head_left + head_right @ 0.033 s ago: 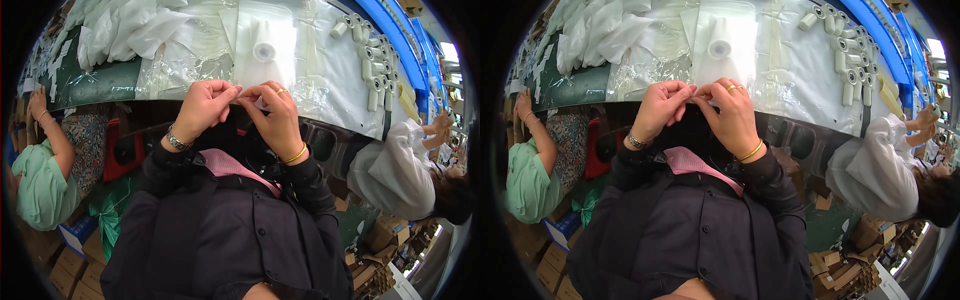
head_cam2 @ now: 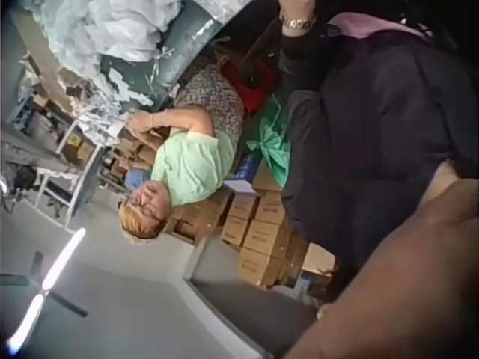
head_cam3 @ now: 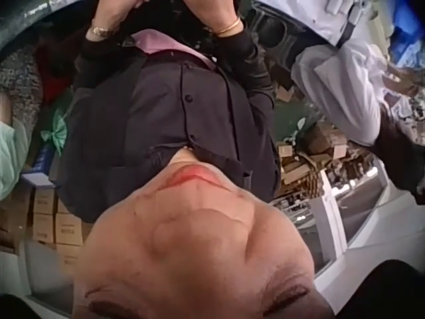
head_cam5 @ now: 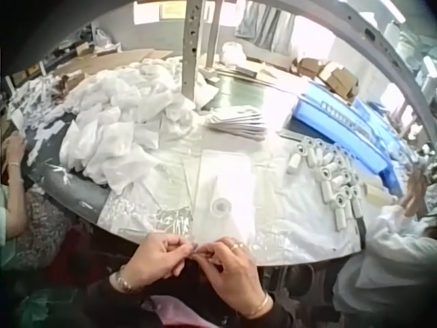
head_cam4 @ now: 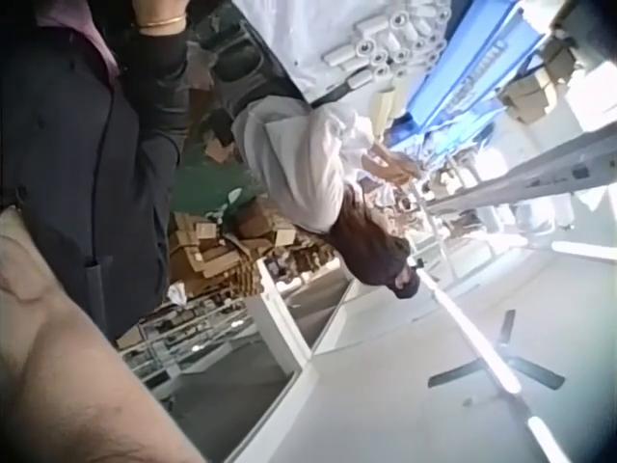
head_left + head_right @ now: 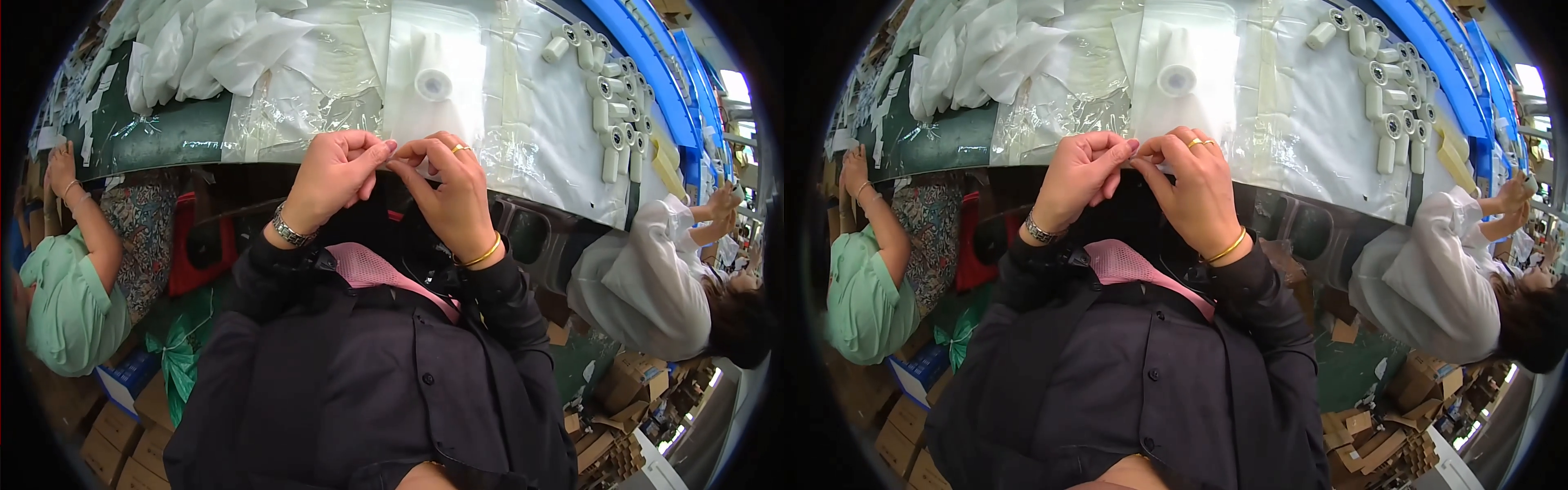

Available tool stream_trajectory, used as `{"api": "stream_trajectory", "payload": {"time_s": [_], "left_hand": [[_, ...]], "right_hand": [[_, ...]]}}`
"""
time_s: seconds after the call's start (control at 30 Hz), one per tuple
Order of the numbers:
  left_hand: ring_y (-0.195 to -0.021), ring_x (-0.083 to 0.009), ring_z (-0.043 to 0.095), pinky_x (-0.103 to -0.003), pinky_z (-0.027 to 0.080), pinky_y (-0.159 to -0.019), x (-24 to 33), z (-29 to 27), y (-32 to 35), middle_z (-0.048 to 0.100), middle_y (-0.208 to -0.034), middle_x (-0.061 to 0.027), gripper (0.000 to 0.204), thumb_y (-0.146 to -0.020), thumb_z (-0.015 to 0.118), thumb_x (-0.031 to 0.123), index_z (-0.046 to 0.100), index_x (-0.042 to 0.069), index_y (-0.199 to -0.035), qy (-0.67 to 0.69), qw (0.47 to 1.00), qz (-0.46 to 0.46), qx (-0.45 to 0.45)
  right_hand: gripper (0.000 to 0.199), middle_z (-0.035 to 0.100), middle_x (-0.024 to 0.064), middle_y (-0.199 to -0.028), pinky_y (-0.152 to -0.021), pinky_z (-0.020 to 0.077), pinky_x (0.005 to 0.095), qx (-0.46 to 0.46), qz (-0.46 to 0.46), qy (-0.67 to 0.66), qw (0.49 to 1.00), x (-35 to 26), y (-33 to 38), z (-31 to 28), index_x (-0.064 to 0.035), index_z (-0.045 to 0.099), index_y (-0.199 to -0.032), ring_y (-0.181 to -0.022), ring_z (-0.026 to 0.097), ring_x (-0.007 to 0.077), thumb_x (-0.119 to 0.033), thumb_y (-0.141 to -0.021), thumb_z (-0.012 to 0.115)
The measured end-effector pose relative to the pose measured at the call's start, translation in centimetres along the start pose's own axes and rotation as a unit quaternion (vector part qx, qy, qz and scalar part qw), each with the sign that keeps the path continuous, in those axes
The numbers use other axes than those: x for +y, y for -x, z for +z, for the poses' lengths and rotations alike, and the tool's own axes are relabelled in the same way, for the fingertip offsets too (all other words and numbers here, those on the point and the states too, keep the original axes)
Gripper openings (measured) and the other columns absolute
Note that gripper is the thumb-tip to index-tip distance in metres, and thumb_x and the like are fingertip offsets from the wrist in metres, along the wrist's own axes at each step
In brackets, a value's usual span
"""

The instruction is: Manually placing small white circular components into plastic bags at a factory workstation.

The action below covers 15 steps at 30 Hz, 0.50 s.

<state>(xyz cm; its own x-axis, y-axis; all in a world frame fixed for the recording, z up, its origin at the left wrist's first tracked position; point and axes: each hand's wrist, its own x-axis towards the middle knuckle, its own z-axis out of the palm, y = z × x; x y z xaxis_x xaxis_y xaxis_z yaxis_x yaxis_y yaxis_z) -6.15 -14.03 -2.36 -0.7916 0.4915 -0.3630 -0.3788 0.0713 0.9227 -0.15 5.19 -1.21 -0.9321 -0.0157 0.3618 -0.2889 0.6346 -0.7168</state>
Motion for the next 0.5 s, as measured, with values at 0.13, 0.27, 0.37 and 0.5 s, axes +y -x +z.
{"api": "stream_trajectory", "payload": {"time_s": [0.13,0.27,0.37,0.5], "left_hand": [[-0.045,-0.0009,0.043,-0.021,0.028,-0.042,0.2,0.3,0.1,0.061,-0.061,0.0039,0.025,-0.109,0.07,0.024,0.076,0.001,-0.101,-0.002,1.0,0.001,0.008],[-0.045,-0.0007,0.043,-0.021,0.028,-0.042,0.0,0.6,0.0,0.061,-0.062,0.004,0.023,-0.109,0.07,0.022,0.076,0.001,-0.101,-0.004,1.0,0.004,0.013],[-0.045,-0.0014,0.045,-0.022,0.03,-0.042,-0.3,0.8,0.1,0.061,-0.06,0.0039,0.022,-0.107,0.071,0.019,0.076,0.001,-0.096,0.009,0.999,0.023,0.037],[-0.045,-0.0011,0.042,-0.021,0.028,-0.042,-0.9,0.6,-0.2,0.061,-0.062,0.0034,0.021,-0.108,0.07,0.018,0.074,0.0,-0.097,0.005,0.999,0.026,0.036]], "right_hand": [[0.014,0.066,0.0061,-0.086,-0.07,0.0476,0.0372,-0.014,0.003,0.007,1.0,0.2,-0.4,0.3,-0.0051,0.073,-0.095,-0.075,0.059,0.0234,-0.008,-0.087,0.084],[0.015,0.065,0.0072,-0.087,-0.075,0.048,0.0382,-0.018,-0.039,0.041,0.998,0.6,-0.2,0.4,-0.0043,0.07,-0.096,-0.079,0.061,0.0273,-0.007,-0.089,0.083],[0.016,0.065,0.0079,-0.091,-0.078,0.048,0.0384,-0.025,-0.078,0.084,0.993,0.6,-0.2,0.4,-0.0037,0.067,-0.098,-0.084,0.062,0.0298,-0.006,-0.09,0.081],[0.016,0.064,0.0107,-0.098,-0.083,0.048,0.0391,-0.064,-0.111,0.132,0.983,0.2,0.2,-0.6,-0.0031,0.063,-0.098,-0.093,0.062,0.0328,-0.005,-0.092,0.077]]}}
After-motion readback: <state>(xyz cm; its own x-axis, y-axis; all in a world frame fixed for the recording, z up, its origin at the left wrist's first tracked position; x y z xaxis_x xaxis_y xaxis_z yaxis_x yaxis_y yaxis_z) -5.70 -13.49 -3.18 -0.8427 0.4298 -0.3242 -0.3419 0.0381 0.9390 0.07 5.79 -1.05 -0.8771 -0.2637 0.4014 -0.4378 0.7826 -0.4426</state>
